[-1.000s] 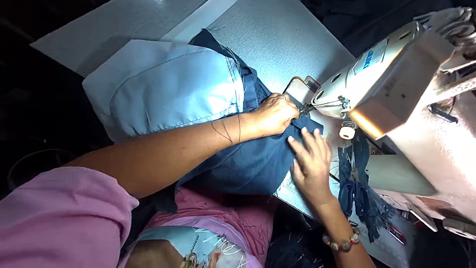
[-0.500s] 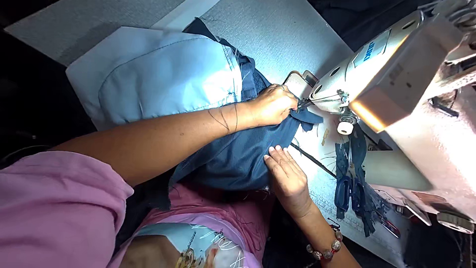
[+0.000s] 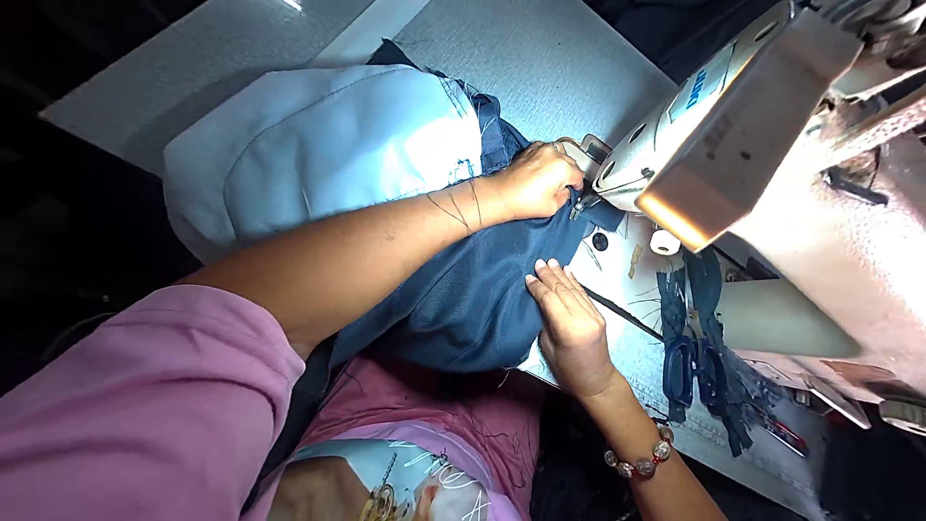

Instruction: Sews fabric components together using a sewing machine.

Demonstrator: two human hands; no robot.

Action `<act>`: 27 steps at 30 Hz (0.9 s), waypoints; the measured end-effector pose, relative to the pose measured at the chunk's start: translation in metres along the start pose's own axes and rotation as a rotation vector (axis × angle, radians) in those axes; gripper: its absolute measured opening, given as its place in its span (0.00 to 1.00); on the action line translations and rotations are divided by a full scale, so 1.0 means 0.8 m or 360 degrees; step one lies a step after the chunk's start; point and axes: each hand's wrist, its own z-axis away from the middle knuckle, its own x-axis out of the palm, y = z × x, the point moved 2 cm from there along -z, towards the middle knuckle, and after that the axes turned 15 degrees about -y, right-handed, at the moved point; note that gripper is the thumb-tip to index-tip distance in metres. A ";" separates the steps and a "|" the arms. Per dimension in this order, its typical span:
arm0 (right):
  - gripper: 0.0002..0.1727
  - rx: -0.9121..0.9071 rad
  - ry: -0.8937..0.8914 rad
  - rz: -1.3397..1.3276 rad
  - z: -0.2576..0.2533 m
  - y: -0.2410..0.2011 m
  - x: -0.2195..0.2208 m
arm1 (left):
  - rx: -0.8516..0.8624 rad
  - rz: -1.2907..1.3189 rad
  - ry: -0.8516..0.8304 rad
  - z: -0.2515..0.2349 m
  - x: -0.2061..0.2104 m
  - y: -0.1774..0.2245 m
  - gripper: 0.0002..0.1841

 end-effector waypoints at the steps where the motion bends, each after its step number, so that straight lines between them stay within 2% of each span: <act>1: 0.16 0.0014 -0.0001 -0.0009 0.000 0.000 0.001 | -0.0025 0.0030 -0.0018 0.002 -0.006 0.006 0.09; 8: 0.16 0.0036 0.0029 0.0016 0.002 -0.003 0.005 | -0.0004 0.0078 -0.0020 0.004 -0.008 0.006 0.11; 11: 0.16 0.0019 0.0043 0.0059 0.002 -0.001 0.006 | 0.0054 -0.0037 0.0116 -0.002 0.011 -0.013 0.11; 15: 0.16 0.0014 0.0036 0.0091 0.000 -0.003 0.005 | -0.0021 0.0035 -0.0044 0.006 -0.012 0.011 0.12; 24: 0.16 0.0048 0.0037 0.0075 0.000 -0.003 0.005 | -0.0001 0.0028 0.0030 0.004 -0.015 0.013 0.11; 27: 0.16 0.0047 0.0042 0.0083 0.000 -0.002 0.005 | -0.0043 0.0029 -0.0063 0.002 -0.016 0.014 0.11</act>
